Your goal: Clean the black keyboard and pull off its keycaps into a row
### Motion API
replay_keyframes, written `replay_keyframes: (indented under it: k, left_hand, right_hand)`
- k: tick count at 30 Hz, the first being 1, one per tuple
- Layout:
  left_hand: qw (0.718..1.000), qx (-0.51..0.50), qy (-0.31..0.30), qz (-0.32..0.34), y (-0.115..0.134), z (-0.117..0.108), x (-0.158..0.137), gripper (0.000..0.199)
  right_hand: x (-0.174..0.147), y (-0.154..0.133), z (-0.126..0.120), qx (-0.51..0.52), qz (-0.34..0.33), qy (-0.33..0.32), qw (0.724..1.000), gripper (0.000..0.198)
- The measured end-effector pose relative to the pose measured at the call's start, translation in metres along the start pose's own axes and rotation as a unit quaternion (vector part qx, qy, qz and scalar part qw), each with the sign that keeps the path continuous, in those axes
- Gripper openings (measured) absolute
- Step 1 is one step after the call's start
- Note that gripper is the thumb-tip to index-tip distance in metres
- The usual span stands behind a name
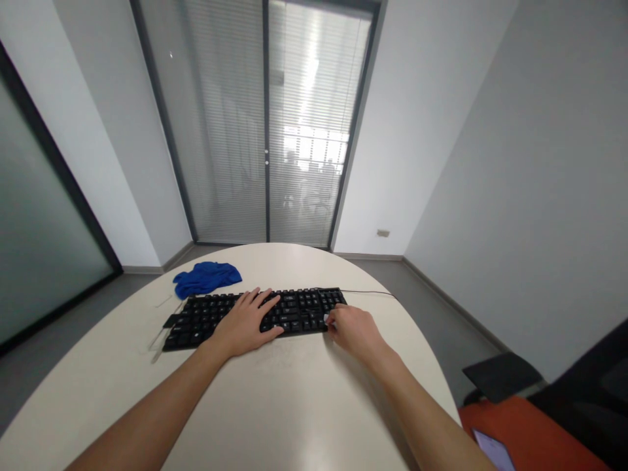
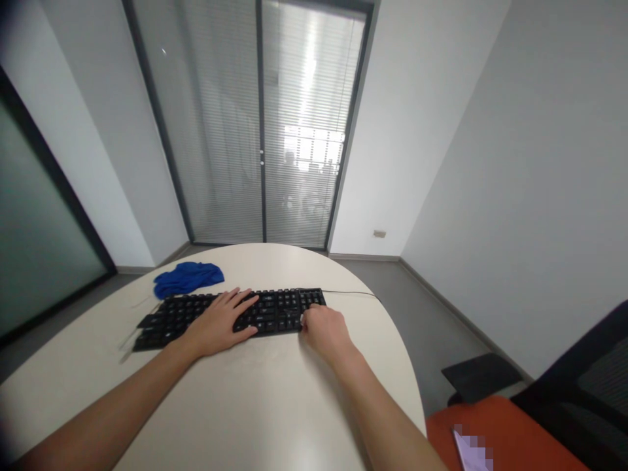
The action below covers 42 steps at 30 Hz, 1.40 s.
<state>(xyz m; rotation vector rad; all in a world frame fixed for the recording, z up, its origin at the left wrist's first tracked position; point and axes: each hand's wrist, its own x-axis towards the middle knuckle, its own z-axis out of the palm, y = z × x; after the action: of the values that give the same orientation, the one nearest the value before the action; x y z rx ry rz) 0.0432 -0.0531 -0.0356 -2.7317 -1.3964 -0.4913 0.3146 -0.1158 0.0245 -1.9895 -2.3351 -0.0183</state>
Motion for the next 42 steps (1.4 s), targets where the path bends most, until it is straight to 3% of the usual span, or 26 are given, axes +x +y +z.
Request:
replay_keyframes:
  k: [3,6,9,12,18,31,37,42]
  left_hand:
    - [1.000,0.000,-0.002,-0.003,0.001,0.000,0.000,0.074]
    - [1.000,-0.002,-0.005,-0.004,0.001,0.000,0.000,0.075]
    - [1.000,0.003,-0.006,-0.003,0.001,-0.001,0.000,0.075]
    - [1.000,-0.002,-0.001,-0.001,0.001,0.000,0.000,0.075]
    - [1.000,-0.012,0.007,0.001,0.000,0.002,0.000,0.074]
    - [1.000,-0.015,0.006,-0.001,0.000,0.002,-0.001,0.074]
    - [1.000,-0.029,0.010,-0.003,-0.001,0.002,-0.001,0.074]
    - [0.999,-0.031,0.010,-0.003,0.000,0.002,-0.001,0.074]
  right_hand:
    - [0.001,0.005,0.000,0.023,0.000,0.037,0.999,0.017]
    - [0.008,0.017,0.006,0.067,-0.022,0.122,0.990,0.024]
    - [0.022,0.029,0.021,0.123,-0.069,0.202,0.969,0.029]
    - [0.039,0.036,0.041,0.191,-0.096,0.227,0.950,0.032]
    - [0.051,0.038,0.056,0.208,-0.147,0.166,0.953,0.040]
    - [0.029,0.034,0.030,0.105,-0.181,0.071,0.975,0.052]
    - [0.014,0.029,0.021,0.050,-0.140,0.055,0.987,0.053]
    - [0.013,0.034,0.013,0.061,-0.202,0.039,0.977,0.043]
